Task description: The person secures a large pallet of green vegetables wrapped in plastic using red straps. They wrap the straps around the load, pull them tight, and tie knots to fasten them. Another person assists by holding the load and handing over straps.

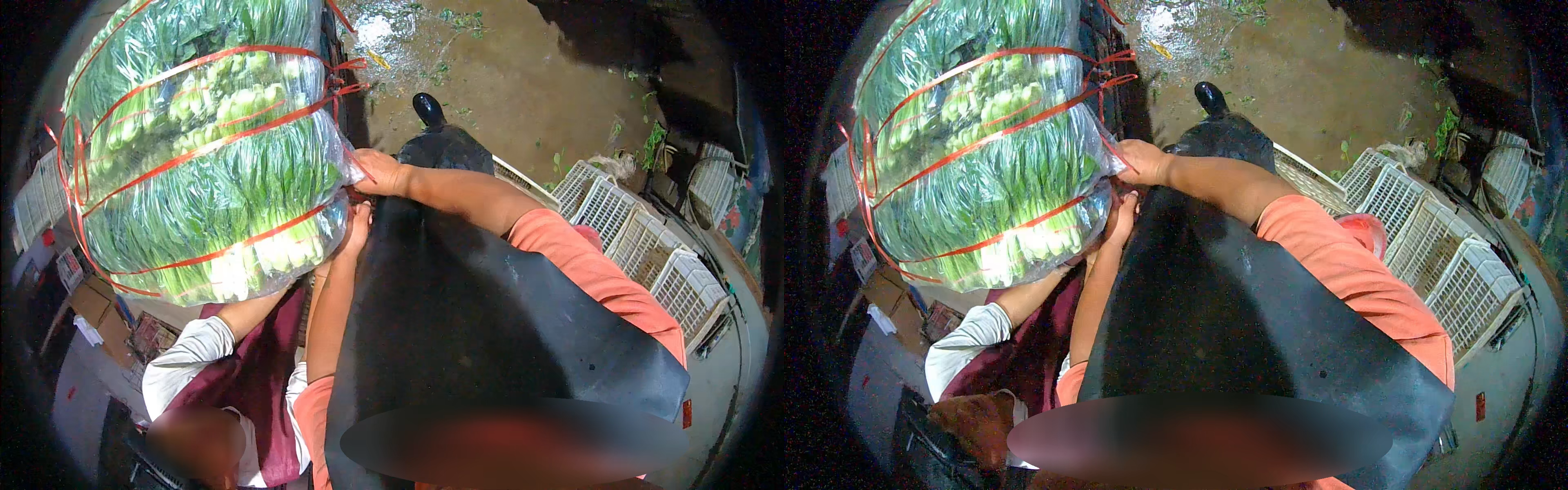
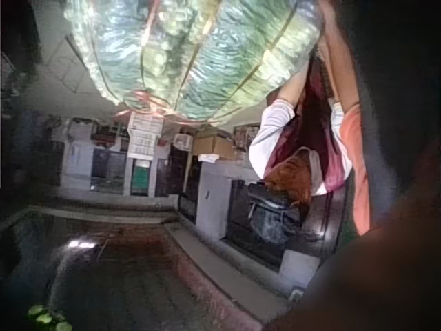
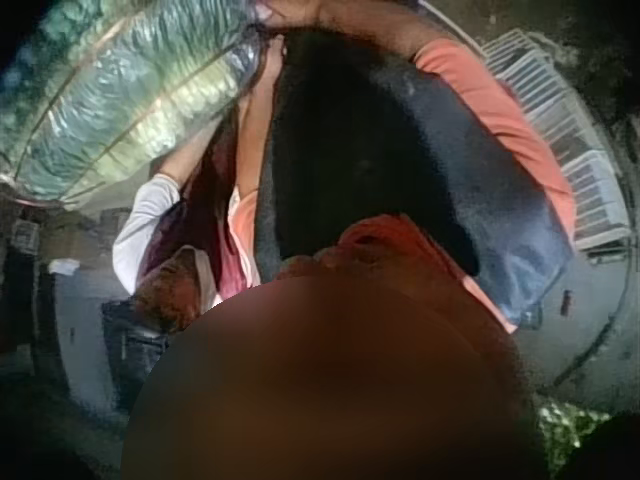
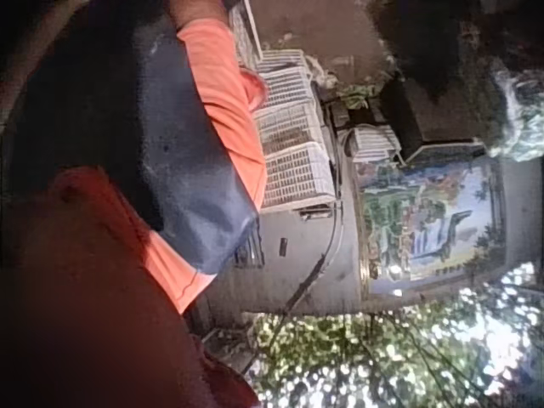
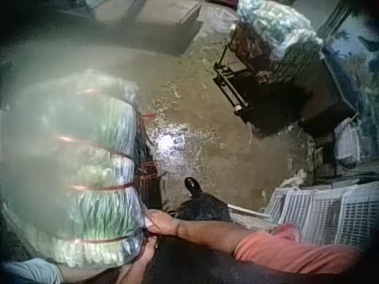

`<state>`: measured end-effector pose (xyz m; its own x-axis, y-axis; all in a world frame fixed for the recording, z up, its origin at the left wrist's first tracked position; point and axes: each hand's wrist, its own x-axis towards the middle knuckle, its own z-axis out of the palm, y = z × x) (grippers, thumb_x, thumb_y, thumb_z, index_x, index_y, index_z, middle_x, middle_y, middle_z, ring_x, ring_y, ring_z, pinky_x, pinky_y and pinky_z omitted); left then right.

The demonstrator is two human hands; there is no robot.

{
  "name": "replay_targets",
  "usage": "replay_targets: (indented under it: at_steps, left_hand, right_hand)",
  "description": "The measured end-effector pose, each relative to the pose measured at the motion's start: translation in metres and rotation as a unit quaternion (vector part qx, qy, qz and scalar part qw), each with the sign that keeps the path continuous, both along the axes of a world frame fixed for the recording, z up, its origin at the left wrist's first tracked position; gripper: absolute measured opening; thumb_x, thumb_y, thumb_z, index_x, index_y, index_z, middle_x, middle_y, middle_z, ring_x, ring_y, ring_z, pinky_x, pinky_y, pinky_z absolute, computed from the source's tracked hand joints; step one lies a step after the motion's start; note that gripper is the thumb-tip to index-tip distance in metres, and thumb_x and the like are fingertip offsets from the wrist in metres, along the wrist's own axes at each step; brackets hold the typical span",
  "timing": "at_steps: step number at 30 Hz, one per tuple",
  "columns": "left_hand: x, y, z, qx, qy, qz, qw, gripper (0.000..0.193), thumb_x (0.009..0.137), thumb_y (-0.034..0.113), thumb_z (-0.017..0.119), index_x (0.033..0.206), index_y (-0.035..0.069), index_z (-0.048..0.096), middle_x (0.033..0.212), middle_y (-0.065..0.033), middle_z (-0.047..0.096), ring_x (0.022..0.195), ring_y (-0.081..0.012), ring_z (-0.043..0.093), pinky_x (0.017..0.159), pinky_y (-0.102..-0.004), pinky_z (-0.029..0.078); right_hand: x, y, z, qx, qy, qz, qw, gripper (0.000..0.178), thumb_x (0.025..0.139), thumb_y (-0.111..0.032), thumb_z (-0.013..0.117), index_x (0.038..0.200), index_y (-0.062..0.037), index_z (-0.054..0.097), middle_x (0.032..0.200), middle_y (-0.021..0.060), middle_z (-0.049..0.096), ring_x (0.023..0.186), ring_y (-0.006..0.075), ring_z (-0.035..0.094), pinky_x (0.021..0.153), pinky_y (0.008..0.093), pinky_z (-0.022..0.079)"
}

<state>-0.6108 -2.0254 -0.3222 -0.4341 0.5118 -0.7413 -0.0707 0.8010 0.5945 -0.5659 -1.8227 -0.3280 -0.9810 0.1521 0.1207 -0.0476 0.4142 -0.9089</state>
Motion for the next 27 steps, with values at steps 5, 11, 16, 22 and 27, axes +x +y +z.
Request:
replay_targets:
  at_steps: [5,11,16,22,27]
  left_hand:
    - [-0.006,0.008,0.020,-0.027,0.046,-0.043,0.998,0.025,0.092,0.028,0.058,0.095,0.005,0.050,0.070,-0.0026,0.053,0.063,-0.0151,0.050,0.059,-0.0316,0.040]
    - [-0.008,0.019,0.042,-0.026,0.111,-0.097,0.989,0.023,0.090,0.026,0.058,0.091,0.005,0.049,0.065,-0.0038,0.054,0.059,-0.0180,0.051,0.058,-0.0348,0.041]
    - [-0.002,0.013,0.029,-0.042,0.002,0.015,0.999,0.021,0.091,0.027,0.058,0.091,0.007,0.052,0.062,-0.0010,0.052,0.057,-0.0154,0.049,0.056,-0.0319,0.039]
    - [-0.004,-0.032,-0.001,0.076,0.131,0.039,0.988,0.054,0.089,0.022,0.061,0.135,0.003,0.040,0.075,-0.0005,0.058,0.060,-0.0129,0.051,0.055,-0.0292,0.045]
    - [0.043,0.043,0.044,0.180,0.091,-0.056,0.978,0.074,0.090,0.012,0.059,0.152,0.004,0.020,0.087,-0.0046,0.066,0.061,-0.0140,0.052,0.059,-0.0278,0.045]
  right_hand:
    - [-0.009,-0.030,-0.010,-0.157,-0.025,-0.094,0.983,0.030,0.072,-0.017,0.061,0.098,-0.0023,0.062,0.092,0.0207,0.066,0.091,0.0404,0.062,0.084,0.0455,0.049]
    - [-0.005,0.014,-0.006,0.115,0.022,0.053,0.992,0.022,0.075,-0.019,0.061,0.094,-0.0080,0.059,0.093,0.0126,0.063,0.086,0.0332,0.061,0.076,0.0449,0.047]
    - [0.016,0.042,-0.008,0.267,-0.109,0.106,0.952,0.019,0.077,-0.018,0.060,0.095,-0.0115,0.057,0.089,0.0085,0.060,0.082,0.0287,0.065,0.076,0.0436,0.049]
    - [-0.043,0.008,-0.011,0.295,-0.261,0.164,0.905,0.017,0.085,-0.020,0.057,0.095,-0.0133,0.069,0.099,0.0093,0.067,0.089,0.0265,0.069,0.077,0.0395,0.050]
    - [-0.013,0.056,-0.024,0.209,-0.369,0.161,0.891,0.024,0.086,-0.022,0.057,0.095,-0.0041,0.071,0.104,0.0169,0.070,0.098,0.0364,0.067,0.077,0.0520,0.053]
